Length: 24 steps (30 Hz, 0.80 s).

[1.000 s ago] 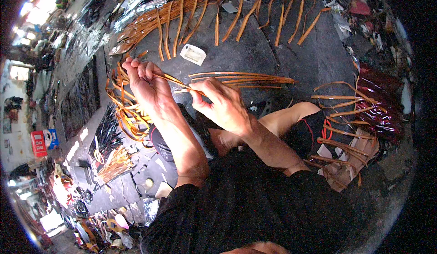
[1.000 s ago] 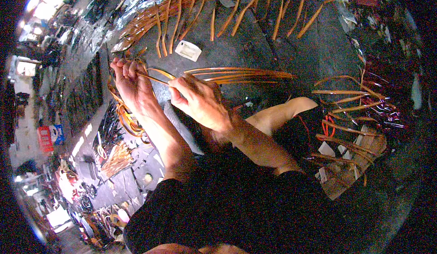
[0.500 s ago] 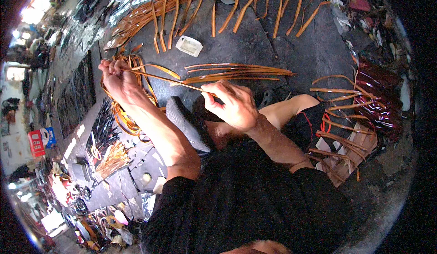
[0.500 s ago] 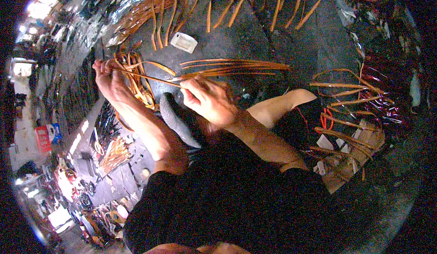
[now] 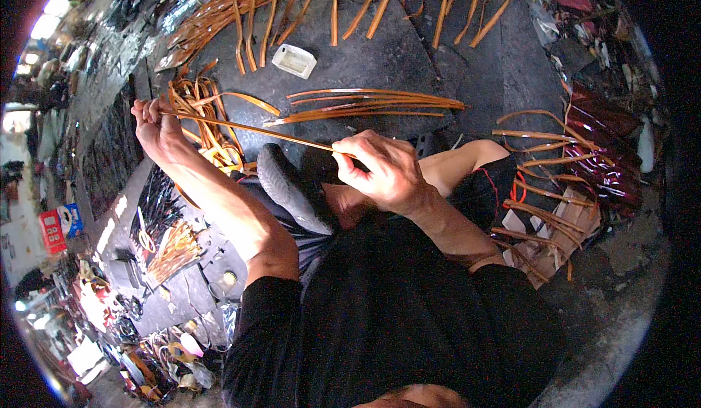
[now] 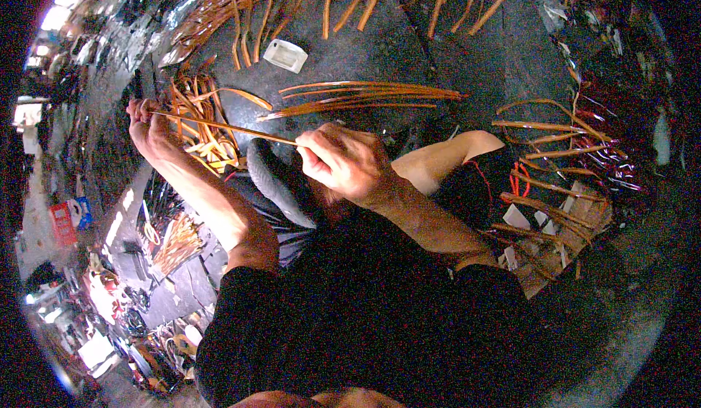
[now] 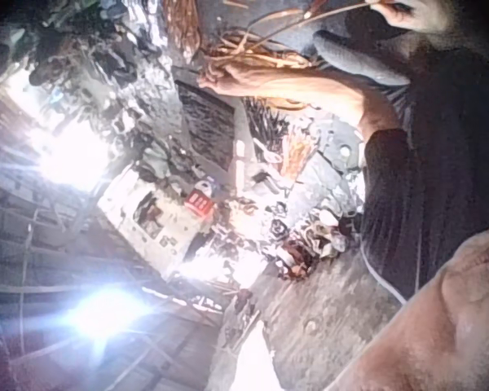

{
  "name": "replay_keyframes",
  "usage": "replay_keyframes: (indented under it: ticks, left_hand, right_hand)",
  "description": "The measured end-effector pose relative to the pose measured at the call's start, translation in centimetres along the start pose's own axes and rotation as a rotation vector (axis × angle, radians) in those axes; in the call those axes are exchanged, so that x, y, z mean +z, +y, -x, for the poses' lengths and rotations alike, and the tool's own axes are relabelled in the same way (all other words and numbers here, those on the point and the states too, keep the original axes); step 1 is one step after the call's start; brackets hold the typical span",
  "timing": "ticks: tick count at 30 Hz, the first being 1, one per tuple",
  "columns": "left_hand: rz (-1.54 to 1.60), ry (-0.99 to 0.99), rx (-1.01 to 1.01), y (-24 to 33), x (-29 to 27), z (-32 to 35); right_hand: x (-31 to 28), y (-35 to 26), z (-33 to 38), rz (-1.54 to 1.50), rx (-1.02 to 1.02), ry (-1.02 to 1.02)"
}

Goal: The person sits on the floor and repeatedly picks up individual orange cables, straightens them by hand, and places them into a growing pile. The person handles the cables one at a time, organizing them into a neat stack.

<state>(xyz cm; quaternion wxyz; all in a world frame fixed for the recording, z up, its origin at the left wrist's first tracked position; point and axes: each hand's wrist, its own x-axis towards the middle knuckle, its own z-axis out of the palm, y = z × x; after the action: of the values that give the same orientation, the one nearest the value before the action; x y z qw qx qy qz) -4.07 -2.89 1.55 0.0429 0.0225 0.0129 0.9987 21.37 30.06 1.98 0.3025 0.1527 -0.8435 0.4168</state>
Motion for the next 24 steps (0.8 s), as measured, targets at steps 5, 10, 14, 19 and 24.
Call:
replay_keyframes:
  ticks: [5, 10, 14, 19, 24]
  left_hand:
    - [-0.066, 0.085, 0.069, 1.0, -1.4, -1.0]
    - [-0.078, 0.105, 0.121, 3.1, -3.5, -2.6]
    - [-0.128, 0.175, 0.139, 3.8, -5.3, -3.8]
    - [-0.299, 0.226, 0.198, 5.8, -9.9, -6.9]
    - [-1.094, -0.262, 0.393, 18.4, -16.1, -10.2]
  right_hand:
    - [-0.6, 0.2, 0.4, 0.025, 0.011, -0.003]
    - [-1.3, 0.1, 1.1, 0.035, 0.014, -0.026]
    - [-1.7, 0.5, 2.0, 0.090, 0.022, -0.033]
    - [-3.0, 0.9, 3.1, 0.157, 0.068, -0.099]
    - [-3.5, 0.8, 3.2, 0.119, 0.024, -0.138]
